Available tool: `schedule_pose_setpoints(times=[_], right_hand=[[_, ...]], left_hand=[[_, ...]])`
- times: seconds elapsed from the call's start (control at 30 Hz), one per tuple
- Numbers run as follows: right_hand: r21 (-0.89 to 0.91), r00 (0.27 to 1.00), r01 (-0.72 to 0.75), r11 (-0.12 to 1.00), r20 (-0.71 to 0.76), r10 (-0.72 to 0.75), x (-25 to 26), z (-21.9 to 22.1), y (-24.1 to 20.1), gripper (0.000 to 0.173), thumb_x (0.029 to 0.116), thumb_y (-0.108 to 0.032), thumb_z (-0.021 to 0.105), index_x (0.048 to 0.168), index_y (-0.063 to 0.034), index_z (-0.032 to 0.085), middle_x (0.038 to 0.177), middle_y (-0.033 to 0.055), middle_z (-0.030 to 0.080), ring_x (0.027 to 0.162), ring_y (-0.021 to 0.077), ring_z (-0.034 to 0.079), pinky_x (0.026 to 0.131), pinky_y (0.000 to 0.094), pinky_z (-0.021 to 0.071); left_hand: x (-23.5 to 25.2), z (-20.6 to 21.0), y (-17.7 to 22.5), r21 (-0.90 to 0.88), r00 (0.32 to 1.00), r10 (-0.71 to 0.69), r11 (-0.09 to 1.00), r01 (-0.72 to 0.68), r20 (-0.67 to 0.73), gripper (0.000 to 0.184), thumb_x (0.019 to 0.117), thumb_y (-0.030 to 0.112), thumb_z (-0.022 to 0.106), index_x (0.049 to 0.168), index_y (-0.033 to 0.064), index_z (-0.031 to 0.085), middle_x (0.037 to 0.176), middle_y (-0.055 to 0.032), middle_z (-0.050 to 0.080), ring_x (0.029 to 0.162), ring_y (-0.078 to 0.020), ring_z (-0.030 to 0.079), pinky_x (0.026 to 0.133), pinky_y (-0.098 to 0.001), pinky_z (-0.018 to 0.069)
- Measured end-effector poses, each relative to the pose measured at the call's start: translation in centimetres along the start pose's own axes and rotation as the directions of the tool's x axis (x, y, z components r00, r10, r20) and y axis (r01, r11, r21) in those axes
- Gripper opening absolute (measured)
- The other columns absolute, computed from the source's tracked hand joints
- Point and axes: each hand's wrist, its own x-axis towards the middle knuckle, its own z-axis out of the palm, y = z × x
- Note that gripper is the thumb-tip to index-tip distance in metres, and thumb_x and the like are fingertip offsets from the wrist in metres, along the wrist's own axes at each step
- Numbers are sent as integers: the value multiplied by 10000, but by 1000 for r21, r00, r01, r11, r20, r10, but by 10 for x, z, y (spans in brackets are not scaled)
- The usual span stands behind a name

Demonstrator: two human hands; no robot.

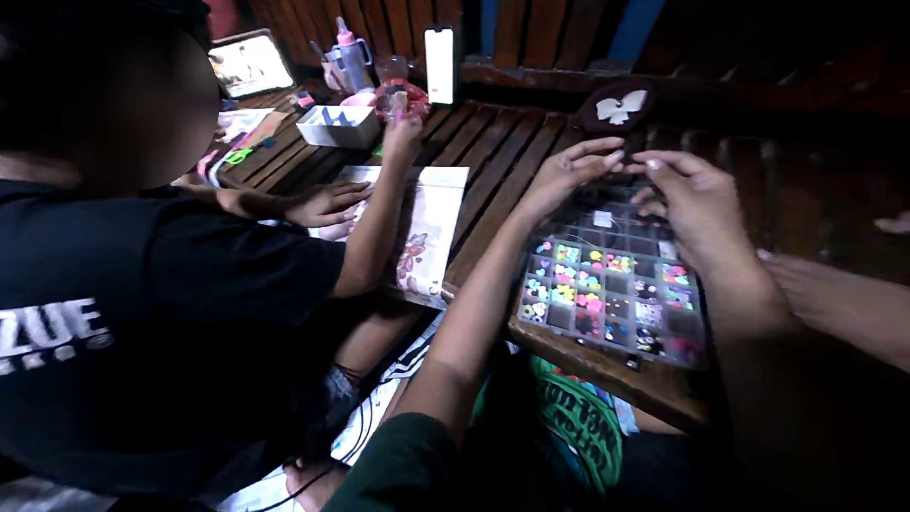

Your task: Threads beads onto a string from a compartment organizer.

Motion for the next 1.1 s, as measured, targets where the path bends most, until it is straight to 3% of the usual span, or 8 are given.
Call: schedule_pose_setpoints(times=[0.2, 0.47, 0.67, 0.83, 1.0, 1.1], right_hand=[[114, 999, 18, 993, 38, -23, -1, 2, 1, 239, 1075, -200, 526, 1207, -56, 664, 1033, -17, 673, 724, 12, 612, 634, 188, 536], [204, 996, 80, 976, 28, -88, -1, 3, 2, 168, 1033, -151, 601, 1170, -77, 665, 947, -54, 676, 711, -12, 599, 623, 157, 513], [160, 996, 87, 983, 8, -90, 0, 4, 2, 84, 1023, -121, 610, 1072, -71, 657, 875, -67, 656, 676, -24, 586, 618, 148, 510], [122, 995, 96, 988, 10, -98, 1, 4, 1, 89, 1023, -124, 611, 1075, -64, 651, 885, -64, 653, 668, -32, 578, 614, 136, 498], [105, 997, 79, 991, -13, -78, 1, 4, 0, 91, 1028, -119, 600, 1075, -57, 648, 897, -57, 639, 665, -32, 569, 615, 138, 499], [94, 999, 27, 995, 26, -29, 1, 3, 0, 204, 1072, -196, 531, 1178, -45, 618, 986, -15, 627, 713, 4, 593, 630, 173, 516]], left_hand=[[-1, 0, -7, 29, 998, -29, 999, 28, 57, 277, 1030, -1, 516, 1301, -60, 529, 892, 0, 689, 804, -28, 636, 802, -226, 541], [-1, -3, -8, 7, 994, -27, 1000, 26, 110, 241, 1022, 7, 531, 1261, -27, 539, 879, 15, 693, 800, -34, 649, 801, -228, 549], [-3, -3, -7, 28, 985, -72, 997, 68, 160, 176, 1020, -3, 533, 1190, -1, 575, 872, 24, 700, 815, -38, 659, 819, -235, 555], [-3, -3, -5, 76, 985, -88, 994, 78, 148, 101, 1019, 6, 549, 1029, 29, 647, 851, 34, 694, 792, -22, 651, 789, -209, 550], [-3, -4, -5, 123, 986, -80, 990, 63, 144, 114, 1031, 40, 549, 1054, 20, 659, 885, 27, 685, 811, -33, 644, 797, -220, 549], [-3, -4, -2, 149, 994, -57, 988, 42, 95, 117, 1034, 52, 547, 1057, 22, 658, 894, 33, 684, 818, -26, 639, 791, -219, 544]])
